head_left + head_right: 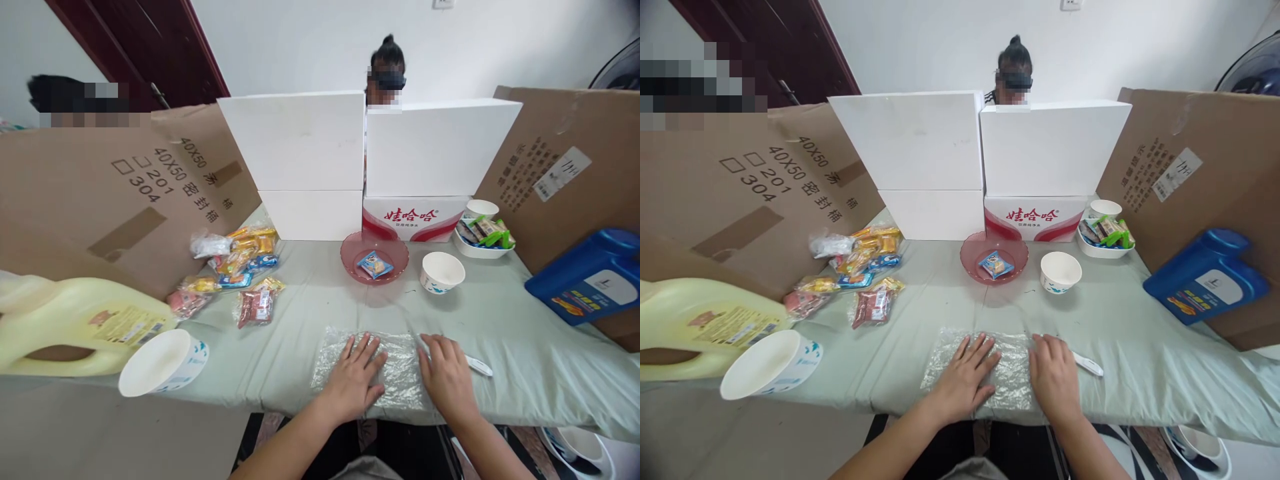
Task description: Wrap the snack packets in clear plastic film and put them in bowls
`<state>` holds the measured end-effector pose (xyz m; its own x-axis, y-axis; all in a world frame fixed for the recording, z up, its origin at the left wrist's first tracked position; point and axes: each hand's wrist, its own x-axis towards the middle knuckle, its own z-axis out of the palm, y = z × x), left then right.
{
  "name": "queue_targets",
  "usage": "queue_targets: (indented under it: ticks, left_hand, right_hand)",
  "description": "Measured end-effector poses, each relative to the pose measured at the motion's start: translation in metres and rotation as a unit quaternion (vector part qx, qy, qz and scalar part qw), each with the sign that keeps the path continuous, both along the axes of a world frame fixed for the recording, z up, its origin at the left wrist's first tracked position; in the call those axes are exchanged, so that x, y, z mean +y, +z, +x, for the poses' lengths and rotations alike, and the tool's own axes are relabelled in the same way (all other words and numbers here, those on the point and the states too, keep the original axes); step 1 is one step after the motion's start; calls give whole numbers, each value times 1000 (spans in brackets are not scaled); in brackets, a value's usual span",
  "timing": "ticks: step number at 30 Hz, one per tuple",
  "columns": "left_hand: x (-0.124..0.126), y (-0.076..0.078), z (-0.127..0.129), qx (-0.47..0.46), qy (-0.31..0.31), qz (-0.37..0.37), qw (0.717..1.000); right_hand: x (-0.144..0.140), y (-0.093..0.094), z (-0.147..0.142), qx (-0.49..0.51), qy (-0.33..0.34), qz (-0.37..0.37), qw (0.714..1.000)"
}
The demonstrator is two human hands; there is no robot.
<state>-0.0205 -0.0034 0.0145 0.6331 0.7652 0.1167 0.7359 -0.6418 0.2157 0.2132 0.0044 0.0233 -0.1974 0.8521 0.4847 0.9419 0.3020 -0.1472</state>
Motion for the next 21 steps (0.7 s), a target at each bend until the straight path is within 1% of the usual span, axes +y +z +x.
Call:
queue_targets:
  ticks: [2, 3, 4, 5, 6, 7, 9, 11, 13, 15, 16, 17, 19, 21]
  left_hand:
    - [-1, 1, 1, 2, 7, -2, 1000]
    - [-1, 1, 1, 1, 15, 1, 1000]
    - [-1, 0, -1, 0, 27, 5, 1000]
    - [-2, -1, -4, 2, 41, 10, 999]
    - [-2, -3, -9, 6, 57, 15, 998]
    - [-2, -6, -16, 13, 73, 20, 997]
    - [-2, -12, -36, 27, 107, 34, 993]
    - [-3, -17, -58, 35, 142, 55, 988]
    - [-6, -19, -77, 32, 168, 79, 982]
    - [-12, -16, -90, 14, 178, 100, 979]
    - [-15, -12, -93, -2, 171, 103, 980]
    - [-19, -8, -95, -21, 152, 99, 983]
    - [-29, 1, -95, -56, 95, 70, 991]
    - [-37, 6, -95, -70, 40, 33, 996]
  right_hand:
    - [-4, 3, -17, -9, 92, -19, 996]
    - [-5, 1, -26, -25, 139, -37, 989]
    - [-6, -2, -32, -46, 171, -56, 983]
    - [-7, -7, -37, -66, 184, -74, 978]
    - [-7, -13, -39, -81, 178, -90, 976]
    - [-8, -19, -38, -90, 156, -103, 978]
    - [-8, -31, -31, -89, 91, -117, 985]
    - [-10, -39, -18, -79, 31, -115, 990]
    - [-13, -43, -6, -64, -8, -96, 993]
    - [-18, -40, 6, -54, -11, -68, 996]
    - [-21, -36, 11, -52, 6, -59, 997]
    - [-25, -31, 16, -55, 39, -58, 996]
    - [-33, -21, 25, -65, 137, -77, 985]
    - [-42, -13, 33, -73, 228, -103, 965]
